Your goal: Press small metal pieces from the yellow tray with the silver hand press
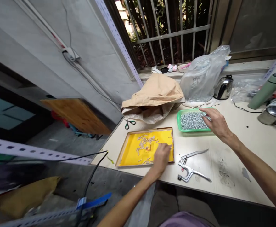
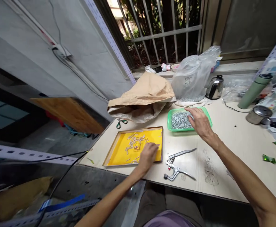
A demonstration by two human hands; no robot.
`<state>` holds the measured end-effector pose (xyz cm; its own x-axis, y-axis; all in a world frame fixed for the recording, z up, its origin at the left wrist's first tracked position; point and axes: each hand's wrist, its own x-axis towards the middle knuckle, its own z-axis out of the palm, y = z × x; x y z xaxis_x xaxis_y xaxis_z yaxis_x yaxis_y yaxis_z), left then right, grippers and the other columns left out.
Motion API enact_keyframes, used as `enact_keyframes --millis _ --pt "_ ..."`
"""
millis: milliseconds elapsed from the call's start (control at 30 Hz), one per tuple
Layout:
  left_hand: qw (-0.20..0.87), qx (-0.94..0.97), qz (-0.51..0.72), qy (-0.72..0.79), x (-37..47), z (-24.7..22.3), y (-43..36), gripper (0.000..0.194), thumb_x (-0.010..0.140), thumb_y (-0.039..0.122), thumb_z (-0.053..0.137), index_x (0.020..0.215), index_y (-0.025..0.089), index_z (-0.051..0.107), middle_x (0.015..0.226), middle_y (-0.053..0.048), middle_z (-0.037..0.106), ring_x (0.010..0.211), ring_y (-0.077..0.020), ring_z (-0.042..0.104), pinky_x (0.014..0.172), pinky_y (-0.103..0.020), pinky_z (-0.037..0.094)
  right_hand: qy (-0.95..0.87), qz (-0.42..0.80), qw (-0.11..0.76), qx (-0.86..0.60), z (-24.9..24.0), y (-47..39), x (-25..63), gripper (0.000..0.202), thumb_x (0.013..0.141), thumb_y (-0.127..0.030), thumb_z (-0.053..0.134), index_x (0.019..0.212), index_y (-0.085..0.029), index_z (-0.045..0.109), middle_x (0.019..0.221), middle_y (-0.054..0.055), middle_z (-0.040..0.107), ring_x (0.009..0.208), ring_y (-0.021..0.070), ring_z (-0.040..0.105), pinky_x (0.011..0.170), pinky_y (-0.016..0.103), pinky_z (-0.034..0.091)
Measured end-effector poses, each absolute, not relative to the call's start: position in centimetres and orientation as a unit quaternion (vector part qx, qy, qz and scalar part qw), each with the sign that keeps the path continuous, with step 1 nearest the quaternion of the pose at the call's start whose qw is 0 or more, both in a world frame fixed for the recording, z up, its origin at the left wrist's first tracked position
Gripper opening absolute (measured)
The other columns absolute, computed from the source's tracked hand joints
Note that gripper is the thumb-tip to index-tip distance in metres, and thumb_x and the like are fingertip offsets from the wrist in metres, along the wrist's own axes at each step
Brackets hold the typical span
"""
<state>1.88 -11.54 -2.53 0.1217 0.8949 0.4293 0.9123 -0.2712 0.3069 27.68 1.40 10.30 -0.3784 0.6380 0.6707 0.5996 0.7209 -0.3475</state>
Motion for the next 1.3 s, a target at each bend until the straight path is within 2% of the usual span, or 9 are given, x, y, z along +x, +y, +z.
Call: enact_keyframes --millis 133,400,633,733,833,900,967,1167,1300 --pt "0.020 -0.723 -0.206 -0.659 -3.4 -2.1 -8.9 0.020 0.088 0.014 0.049 0.088 0.018 0.069 0.083 -0.007 0.061 0.084 -0.0205 0.054 0.079 -0.035 0.047 -0.822 0.059 0.412 -0.390 9.9 -2.0 28.9 0.029 0.092 -0.020 0.044 0.117 -0.023 0.059 0.102 0.007 0.066 0.085 0.0202 0.063 0.075 0.037 0.053" --pt "-0.037 -0.739 -0.081 -0.668 -4.9 -2.1 -8.3 0.017 0.089 0.021 0.053 0.084 0.018 0.069 0.086 -0.006 0.061 0.090 -0.0196 0.052 0.079 -0.030 0.043 -0.848 0.197 0.335 -0.361 4.2 -10.9 30.8 0.023 0.095 -0.024 0.041 0.102 -0.023 0.064 0.093 0.006 0.065 0.086 0.0182 0.066 0.072 0.030 0.056" --pt "-0.035 -0.754 -0.039 -0.655 -3.8 -0.8 -6.9 0.018 0.086 0.010 0.051 0.075 0.015 0.065 0.084 -0.009 0.062 0.089 -0.0211 0.054 0.079 -0.033 0.044 -0.858 0.243 0.273 -0.361 1.4 -14.3 30.6 0.026 0.097 -0.023 0.036 0.098 -0.021 0.062 0.089 0.007 0.065 0.079 0.0165 0.066 0.066 0.027 0.056" --pt "-0.114 -0.724 -0.122 -0.670 -2.1 0.4 -8.0 0.014 0.083 0.012 0.053 0.074 0.015 0.065 0.078 -0.007 0.063 0.081 -0.0188 0.057 0.077 -0.031 0.046 -0.868 0.232 0.248 -0.363 0.9 -15.3 30.1 0.028 0.097 -0.021 0.034 0.103 -0.020 0.061 0.093 0.008 0.064 0.082 0.0173 0.064 0.069 0.029 0.055" --pt "-0.297 -0.639 -0.200 -0.681 0.4 1.2 -10.9 0.011 0.079 0.022 0.058 0.077 0.015 0.066 0.070 -0.002 0.063 0.062 -0.0133 0.057 0.060 -0.024 0.046 -0.873 0.206 0.230 -0.378 0.3 -15.8 29.8 0.026 0.097 -0.021 0.036 0.108 -0.018 0.060 0.097 0.010 0.062 0.087 0.0194 0.062 0.071 0.032 0.054" --pt "-0.422 -0.565 -0.209 -0.677 2.2 1.3 -13.2 0.016 0.076 0.030 0.060 0.076 0.014 0.066 0.060 0.001 0.059 0.049 -0.0096 0.051 0.047 -0.020 0.040 -0.878 0.194 0.209 -0.384 -0.1 -15.9 29.7 0.024 0.095 -0.021 0.040 0.110 -0.017 0.058 0.098 0.010 0.061 0.088 0.0203 0.061 0.071 0.032 0.053" --pt "-0.494 -0.509 -0.209 -0.673 3.7 1.0 -15.0 0.022 0.073 0.035 0.062 0.073 0.013 0.065 0.051 0.004 0.053 0.040 -0.0069 0.044 0.039 -0.018 0.032 -0.884 0.185 0.183 -0.389 -0.5 -16.1 29.5 0.022 0.094 -0.020 0.044 0.110 -0.017 0.058 0.097 0.010 0.060 0.086 0.0204 0.059 0.070 0.031 0.052" --pt "-0.539 -0.440 -0.198 -0.691 5.8 -0.5 -16.2 0.029 0.068 0.041 0.066 0.067 0.012 0.062 0.042 0.008 0.043 0.034 -0.0040 0.034 0.034 -0.016 0.025 -0.889 0.150 0.144 -0.408 -1.1 -16.4 29.1 0.036 0.085 0.000 0.041 0.112 -0.018 0.054 0.087 0.006 0.058 0.077 0.0176 0.055 0.064 0.027 0.045" --pt "-0.561 -0.433 -0.166 -0.686 6.0 -0.8 -15.6 0.030 0.068 0.041 0.067 0.068 0.012 0.063 0.040 0.009 0.040 0.033 -0.0033 0.034 0.032 -0.016 0.025 -0.891 0.146 0.141 -0.407 -1.1 -16.3 29.2 0.032 0.082 0.002 0.042 0.103 -0.017 0.056 0.085 0.005 0.058 0.076 0.0176 0.053 0.064 0.028 0.042"
